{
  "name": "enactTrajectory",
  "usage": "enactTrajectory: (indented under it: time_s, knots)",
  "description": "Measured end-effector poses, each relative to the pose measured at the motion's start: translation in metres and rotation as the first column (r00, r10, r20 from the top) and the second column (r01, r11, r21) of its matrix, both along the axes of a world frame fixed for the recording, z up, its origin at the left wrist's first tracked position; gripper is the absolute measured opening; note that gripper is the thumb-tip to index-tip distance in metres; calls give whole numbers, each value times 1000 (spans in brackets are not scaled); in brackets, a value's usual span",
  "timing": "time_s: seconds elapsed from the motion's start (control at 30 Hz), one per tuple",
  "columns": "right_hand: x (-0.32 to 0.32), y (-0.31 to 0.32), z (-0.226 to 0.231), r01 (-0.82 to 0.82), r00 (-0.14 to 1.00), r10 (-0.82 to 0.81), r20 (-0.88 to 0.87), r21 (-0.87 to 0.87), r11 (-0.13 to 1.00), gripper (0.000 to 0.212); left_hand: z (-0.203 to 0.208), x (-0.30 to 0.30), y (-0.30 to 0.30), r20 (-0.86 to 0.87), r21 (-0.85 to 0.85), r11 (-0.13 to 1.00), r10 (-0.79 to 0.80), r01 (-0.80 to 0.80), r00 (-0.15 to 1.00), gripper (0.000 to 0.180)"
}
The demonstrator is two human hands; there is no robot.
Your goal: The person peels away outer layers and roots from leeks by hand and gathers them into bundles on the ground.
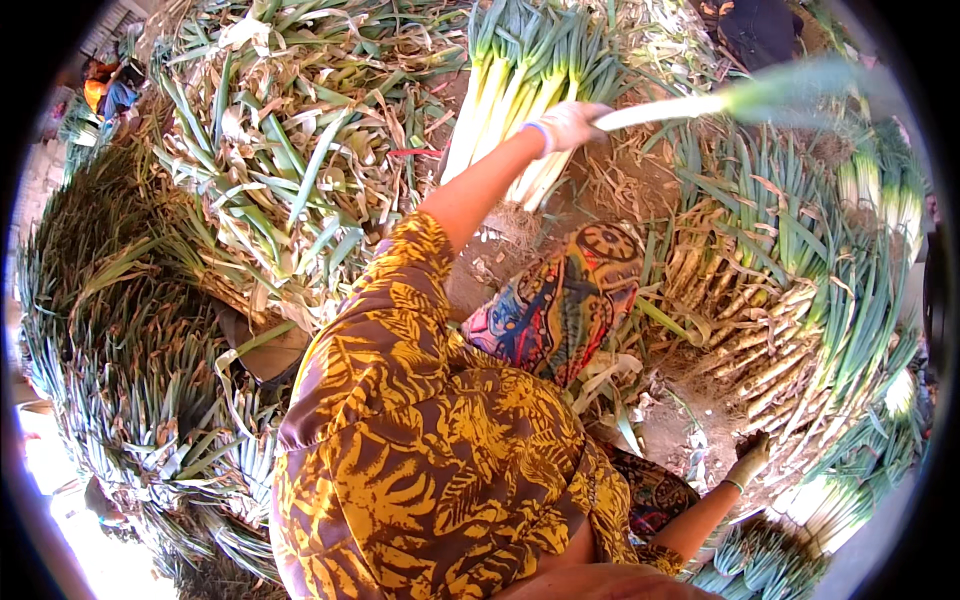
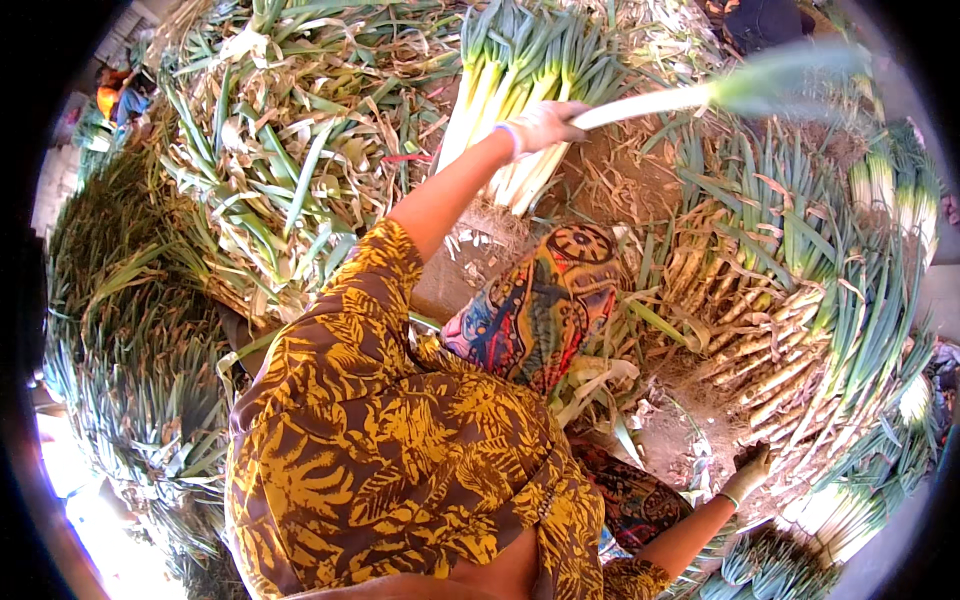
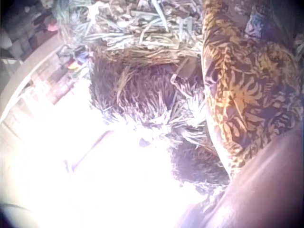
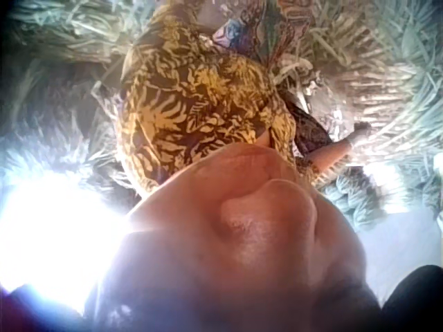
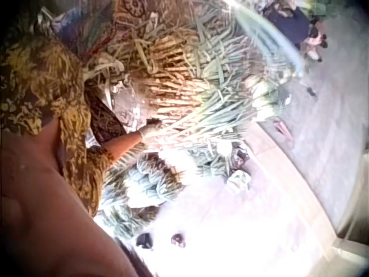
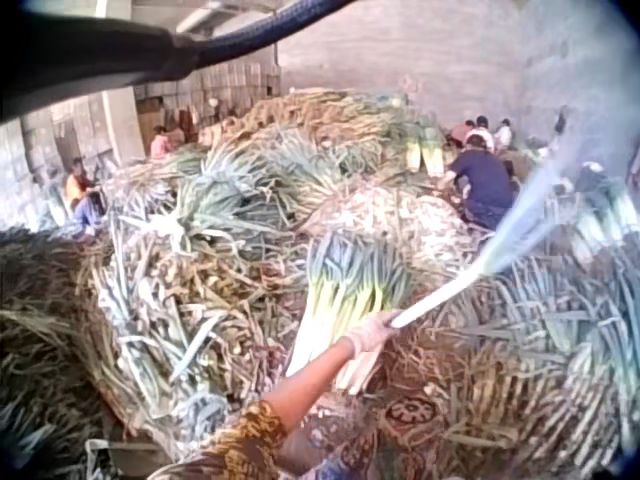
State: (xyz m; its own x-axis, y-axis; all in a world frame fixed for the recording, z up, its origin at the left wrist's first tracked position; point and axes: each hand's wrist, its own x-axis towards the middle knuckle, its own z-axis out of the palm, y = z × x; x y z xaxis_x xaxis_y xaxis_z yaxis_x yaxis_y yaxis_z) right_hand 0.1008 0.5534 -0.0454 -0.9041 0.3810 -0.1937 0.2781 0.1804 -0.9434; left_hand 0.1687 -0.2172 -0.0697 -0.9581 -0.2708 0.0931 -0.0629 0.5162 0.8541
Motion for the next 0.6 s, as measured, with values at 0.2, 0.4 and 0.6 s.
enactTrajectory:
  time_s: [0.2,0.4,0.6]
  knots:
    - [10,17,-23,-136,989,110,94,335,933,32,-23,22,-115,30,424,898,115,-116,993,48]
    - [23,17,-46,-216,961,166,220,229,949,24,-97,39,-194,166,588,775,162,-229,973,47]
    - [28,22,-54,-291,929,192,316,305,907,29,-205,66,-184,554,-312,892,450,-327,700,46]
